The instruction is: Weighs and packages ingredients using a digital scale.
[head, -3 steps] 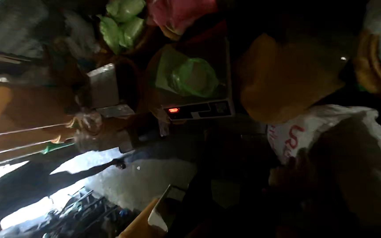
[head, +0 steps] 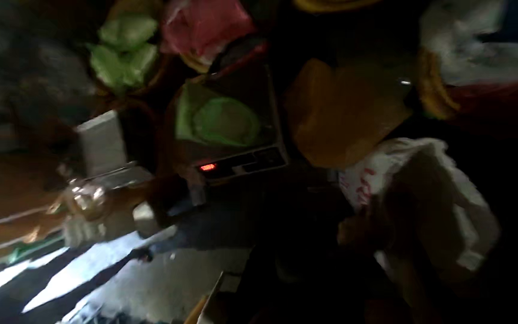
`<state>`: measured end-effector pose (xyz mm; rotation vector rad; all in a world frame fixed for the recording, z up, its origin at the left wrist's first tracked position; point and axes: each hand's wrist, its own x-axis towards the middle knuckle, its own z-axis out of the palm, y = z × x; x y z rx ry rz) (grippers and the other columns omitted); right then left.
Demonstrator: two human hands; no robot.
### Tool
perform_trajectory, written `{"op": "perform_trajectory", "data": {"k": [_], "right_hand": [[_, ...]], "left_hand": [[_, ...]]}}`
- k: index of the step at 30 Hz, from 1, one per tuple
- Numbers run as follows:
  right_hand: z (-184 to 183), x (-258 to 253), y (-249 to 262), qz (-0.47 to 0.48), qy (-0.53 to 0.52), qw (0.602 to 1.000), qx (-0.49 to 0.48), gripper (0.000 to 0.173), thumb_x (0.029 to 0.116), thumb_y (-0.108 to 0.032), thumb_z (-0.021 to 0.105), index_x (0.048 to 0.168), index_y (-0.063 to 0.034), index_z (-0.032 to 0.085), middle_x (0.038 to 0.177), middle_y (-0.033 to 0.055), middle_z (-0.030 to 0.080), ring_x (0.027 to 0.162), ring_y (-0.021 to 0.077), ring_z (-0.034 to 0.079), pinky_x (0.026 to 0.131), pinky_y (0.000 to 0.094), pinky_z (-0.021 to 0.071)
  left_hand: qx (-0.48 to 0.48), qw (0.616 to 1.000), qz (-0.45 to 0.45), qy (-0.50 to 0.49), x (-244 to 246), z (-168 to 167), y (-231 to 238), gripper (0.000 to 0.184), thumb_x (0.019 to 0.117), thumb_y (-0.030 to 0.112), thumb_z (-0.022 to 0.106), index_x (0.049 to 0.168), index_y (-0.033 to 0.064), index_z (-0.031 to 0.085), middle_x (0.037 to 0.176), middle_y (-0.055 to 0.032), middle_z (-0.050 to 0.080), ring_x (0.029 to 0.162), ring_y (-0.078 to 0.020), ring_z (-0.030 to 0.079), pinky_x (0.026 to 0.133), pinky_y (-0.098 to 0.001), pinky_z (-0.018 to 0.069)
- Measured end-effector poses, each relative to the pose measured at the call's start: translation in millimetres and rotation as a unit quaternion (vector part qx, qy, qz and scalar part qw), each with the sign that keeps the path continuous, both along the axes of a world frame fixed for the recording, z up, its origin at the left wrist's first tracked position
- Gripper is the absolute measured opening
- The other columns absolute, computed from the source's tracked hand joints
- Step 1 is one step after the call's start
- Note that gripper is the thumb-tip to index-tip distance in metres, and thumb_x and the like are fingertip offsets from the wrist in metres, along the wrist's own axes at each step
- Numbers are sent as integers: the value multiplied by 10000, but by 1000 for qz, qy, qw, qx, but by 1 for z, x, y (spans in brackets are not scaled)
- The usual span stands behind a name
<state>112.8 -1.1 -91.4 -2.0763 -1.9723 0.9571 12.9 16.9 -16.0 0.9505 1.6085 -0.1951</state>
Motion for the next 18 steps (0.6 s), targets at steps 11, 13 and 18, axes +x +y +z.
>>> {"op": "perform_trajectory", "data": {"k": [11,13,18], "right_hand": [[-37,71,-3,-201,68,957,-199,572,1058,-310,545,1494,45,438,1331,273,615,1213,392,621,1048,524,490],[-38,74,0,-211,79,952,-209,588,1052,-334,555,1501,25,431,1272,256,649,1160,379,650,1005,527,516],[-45,74,-5,-201,124,959,-157,543,1047,-335,563,1428,46,497,1205,242,676,1102,349,675,976,509,536]], "left_hand": [[69,997,-14,9,-1,-10,-5,551,1062,245,523,1560,91,346,1227,-195,672,1079,-332,685,945,-510,548],[73,997,-5,21,2,-9,0,550,1056,262,538,1549,96,358,1208,-180,678,1056,-315,690,930,-501,556],[102,993,40,49,10,-11,9,387,1062,299,521,1342,34,554,1110,-149,677,965,-255,681,862,-447,560]]}}
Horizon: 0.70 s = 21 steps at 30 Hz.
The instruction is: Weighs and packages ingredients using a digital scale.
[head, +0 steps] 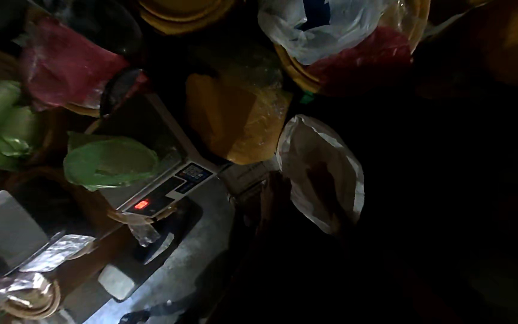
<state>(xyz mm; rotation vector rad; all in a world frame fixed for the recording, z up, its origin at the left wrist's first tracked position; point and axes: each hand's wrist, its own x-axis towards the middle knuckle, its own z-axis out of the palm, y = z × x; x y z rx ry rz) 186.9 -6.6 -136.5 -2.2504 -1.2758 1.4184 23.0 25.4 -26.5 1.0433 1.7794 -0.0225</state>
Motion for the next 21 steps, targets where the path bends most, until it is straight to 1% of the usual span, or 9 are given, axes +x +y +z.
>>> {"op": "perform_trajectory", "data": {"k": [2,4,7,8,12,15,18,19,21], "right_hand": [[-3,-1,5,2,18,1000,24,524,1048,-320,564,1407,58,514,1172,239,685,1062,338,686,955,496,547],[7,-1,4,2,29,1000,10,512,1048,-306,566,1412,49,503,1162,231,684,1049,326,686,943,485,550],[35,1,-6,13,10,1000,17,507,1042,-293,573,1403,58,517,1177,236,684,1064,338,685,951,482,548],[46,2,-10,13,5,999,31,511,1034,-296,583,1393,61,515,1148,231,689,1037,333,692,932,478,558],[87,14,-24,35,-1,997,70,518,1026,-273,593,1378,96,501,1104,249,686,994,339,696,896,472,569],[125,22,-28,60,-26,995,75,490,1012,-249,624,1345,97,524,1064,243,693,938,335,706,845,461,582],[161,36,-38,78,-41,995,49,537,1014,-297,621,1391,65,496,1117,228,686,982,308,702,874,447,583],[167,41,-44,73,-41,995,61,544,1008,-306,627,1386,66,506,1127,229,685,991,305,700,880,446,582],[175,52,-66,57,-35,993,100,596,1009,-318,630,1413,98,498,1240,268,656,1101,329,680,972,446,553]], "left_hand": [[16,1000,-11,-8,-2,-5,6,348,1068,292,514,1247,9,609,1069,-149,674,942,-247,670,858,-427,552],[24,999,-18,-19,-5,-7,7,318,1067,287,523,1174,8,632,975,-131,663,867,-222,655,807,-399,548],[28,999,-9,-31,-12,-7,7,284,1064,260,529,1120,1,629,882,-96,620,773,-170,611,736,-345,529],[30,999,-6,-34,-14,-6,7,281,1064,258,530,1122,0,625,877,-91,615,769,-163,603,732,-339,523],[31,999,12,-32,-10,-2,7,335,1053,278,556,1234,-1,589,991,-135,655,866,-208,649,801,-387,548],[-2,1000,12,-2,1,-2,5,515,1015,391,619,1358,21,511,1152,-193,658,1008,-316,671,885,-511,544],[15,999,10,31,10,-2,0,672,977,444,663,1460,41,426,1288,-210,626,1125,-348,657,952,-538,529],[43,998,20,35,11,-2,5,688,967,422,683,1466,27,422,1281,-218,626,1124,-356,653,954,-541,529],[89,995,29,42,9,-1,15,713,948,389,715,1471,8,414,1255,-226,624,1102,-375,644,935,-555,531]]}}
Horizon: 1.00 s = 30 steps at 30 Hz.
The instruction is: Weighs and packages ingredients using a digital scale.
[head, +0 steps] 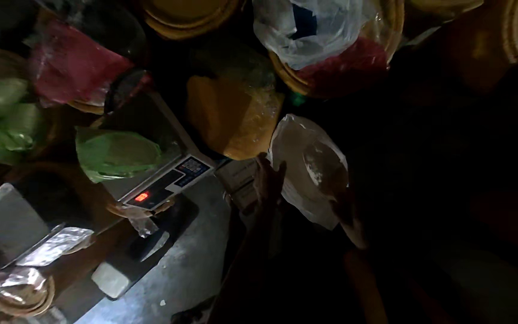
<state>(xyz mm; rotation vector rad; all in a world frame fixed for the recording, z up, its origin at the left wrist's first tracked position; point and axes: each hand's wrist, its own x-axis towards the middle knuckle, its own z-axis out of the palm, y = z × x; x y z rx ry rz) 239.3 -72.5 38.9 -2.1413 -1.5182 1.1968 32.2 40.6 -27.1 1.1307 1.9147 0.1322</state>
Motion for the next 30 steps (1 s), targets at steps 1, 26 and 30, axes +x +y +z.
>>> {"op": "perform_trajectory", "data": {"k": [1,26,30], "right_hand": [[-1,5,-12,-13,1,999,39,596,1001,-320,637,1395,112,517,1220,266,668,1080,302,690,961,418,559],[14,-206,186,336,183,922,51,473,970,-390,641,1274,-27,651,989,133,720,878,197,699,814,415,588],[-11,-299,214,407,124,905,29,421,952,-301,709,1283,-50,642,979,154,719,869,294,716,801,518,586]], "left_hand": [[18,1000,-8,10,-1,-1,8,725,944,390,721,1481,21,403,1258,-225,620,1095,-376,645,920,-561,534],[252,957,66,127,-353,142,43,538,1008,321,635,1414,7,476,1306,-223,582,1103,-322,620,922,-494,530],[121,987,-53,90,-390,129,64,502,1027,421,593,1379,73,515,1088,-202,650,932,-389,655,784,-604,539]]}}
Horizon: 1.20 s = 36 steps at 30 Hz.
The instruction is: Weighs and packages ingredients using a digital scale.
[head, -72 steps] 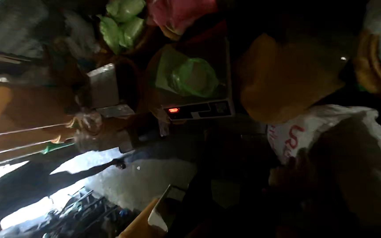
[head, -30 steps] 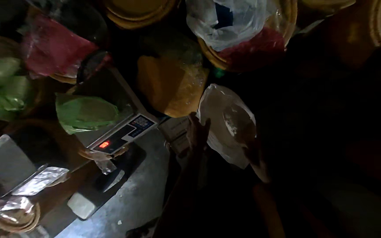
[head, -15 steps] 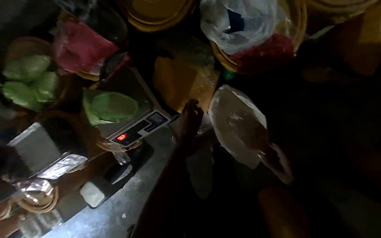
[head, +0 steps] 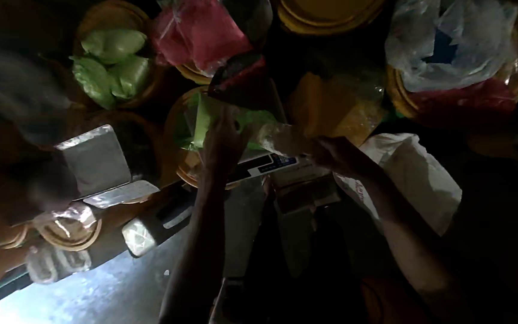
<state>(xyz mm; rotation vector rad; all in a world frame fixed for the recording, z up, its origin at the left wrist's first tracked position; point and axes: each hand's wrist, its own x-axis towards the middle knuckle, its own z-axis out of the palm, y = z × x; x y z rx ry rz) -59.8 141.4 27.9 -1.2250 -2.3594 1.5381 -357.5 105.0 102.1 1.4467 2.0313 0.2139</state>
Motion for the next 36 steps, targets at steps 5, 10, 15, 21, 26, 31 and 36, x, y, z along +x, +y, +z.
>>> {"op": "perform_trajectory", "data": {"k": [5,10,15,21,26,31,36], "right_hand": [[3,-71,16,25,-106,994,0,423,993,-353,653,1281,-44,629,971,181,705,884,346,702,799,555,564],[39,-119,25,24,-148,989,17,499,1013,-387,622,1437,-131,563,1214,180,676,1120,372,650,948,573,517],[47,-95,24,29,-177,983,30,382,1013,-394,627,1210,-68,653,976,174,691,937,361,693,799,558,561],[33,-92,14,-10,-130,991,8,383,992,-361,659,1249,-78,648,997,176,701,934,363,696,808,577,557],[-9,-32,-23,-80,-29,996,-31,428,969,-318,701,1317,-78,634,996,157,716,869,291,708,798,523,584],[-25,-41,-35,-117,1,993,-16,428,984,-367,671,1285,-64,653,1007,173,725,900,325,720,823,552,577],[-17,-14,-37,-114,-2,993,-7,418,978,-372,682,1293,-100,649,979,151,723,878,314,713,793,547,574]], "left_hand": [[-32,997,-71,-6,-11,-17,21,302,1058,317,543,1189,70,656,977,-168,698,901,-355,689,796,-597,543],[-9,996,-90,3,-13,-17,29,282,1058,317,531,1212,110,646,954,-156,704,877,-368,693,755,-601,541],[-3,996,-88,-23,-21,-5,36,245,1050,276,565,1190,89,642,928,-158,687,843,-351,675,746,-577,534],[-14,996,-83,-34,-20,-13,32,246,1059,262,546,1208,81,622,934,-143,673,829,-320,663,747,-549,539],[-20,996,-73,-43,-18,-8,27,335,1057,326,559,1283,80,572,919,-148,644,775,-307,630,716,-535,529],[-19,997,-35,-68,-7,5,6,433,1040,389,587,1370,122,502,911,-156,631,710,-293,599,637,-483,518],[-25,999,-15,-25,4,20,-7,508,1027,415,606,1401,100,471,948,-180,651,763,-329,634,678,-518,536]]}}
